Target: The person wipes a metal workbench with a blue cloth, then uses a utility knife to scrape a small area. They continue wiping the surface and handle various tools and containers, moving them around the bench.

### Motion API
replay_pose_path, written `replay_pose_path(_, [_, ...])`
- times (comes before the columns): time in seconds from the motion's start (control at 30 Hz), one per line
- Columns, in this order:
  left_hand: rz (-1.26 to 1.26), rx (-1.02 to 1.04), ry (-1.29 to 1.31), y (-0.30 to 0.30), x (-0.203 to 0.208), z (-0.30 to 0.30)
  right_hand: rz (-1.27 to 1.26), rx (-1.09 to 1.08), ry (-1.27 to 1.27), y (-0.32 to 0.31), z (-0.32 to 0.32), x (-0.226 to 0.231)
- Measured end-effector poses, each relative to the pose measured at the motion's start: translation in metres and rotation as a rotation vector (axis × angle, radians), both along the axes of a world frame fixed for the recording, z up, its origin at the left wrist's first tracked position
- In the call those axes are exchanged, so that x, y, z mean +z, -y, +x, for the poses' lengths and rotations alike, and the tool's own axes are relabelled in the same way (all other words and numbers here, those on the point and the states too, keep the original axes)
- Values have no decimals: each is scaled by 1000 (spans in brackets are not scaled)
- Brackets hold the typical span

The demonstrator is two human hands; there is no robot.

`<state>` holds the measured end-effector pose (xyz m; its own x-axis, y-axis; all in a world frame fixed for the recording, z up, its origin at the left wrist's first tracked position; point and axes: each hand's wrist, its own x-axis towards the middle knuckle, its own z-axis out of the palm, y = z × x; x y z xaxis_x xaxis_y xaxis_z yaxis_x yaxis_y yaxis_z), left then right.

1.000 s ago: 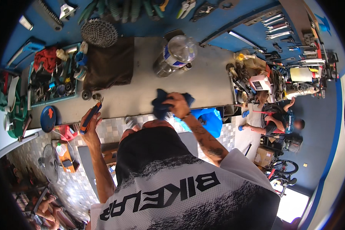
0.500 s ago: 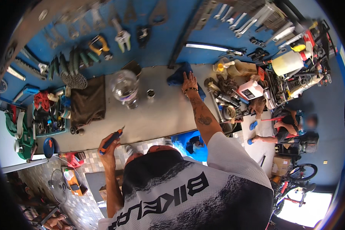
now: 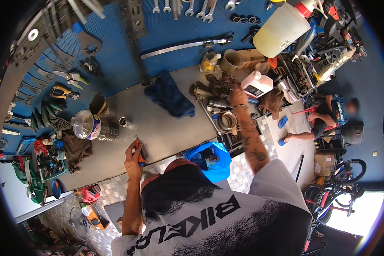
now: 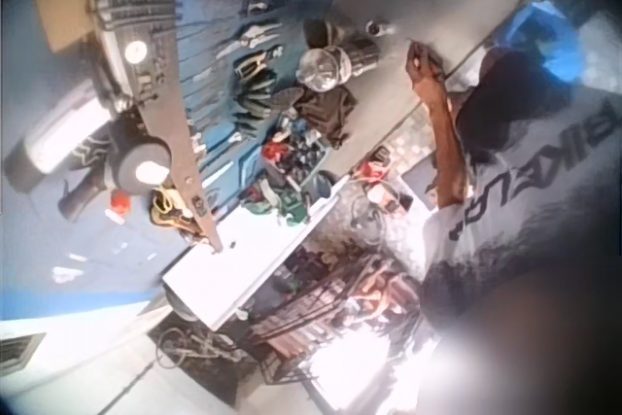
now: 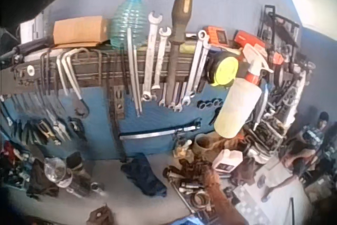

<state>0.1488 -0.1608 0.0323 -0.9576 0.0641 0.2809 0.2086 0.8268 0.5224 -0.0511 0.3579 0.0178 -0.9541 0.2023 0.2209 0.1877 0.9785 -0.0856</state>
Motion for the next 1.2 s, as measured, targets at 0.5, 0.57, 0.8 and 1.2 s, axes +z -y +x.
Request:
replay_pose_path(0.5, [-115, -37, 31, -53, 15, -36, 506, 497, 178, -146, 17, -41])
replay_pose_path(0.57, [9, -102, 70, -83, 17, -56, 317, 420, 310, -147, 16, -31])
replay_pose_path(0.8, [-130, -299, -68, -190, -3, -114, 299, 498, 59, -140, 24, 45])
replay_pose_path(1.2, [173, -33, 21, -167, -23, -132, 295, 267, -137, -98, 91, 128])
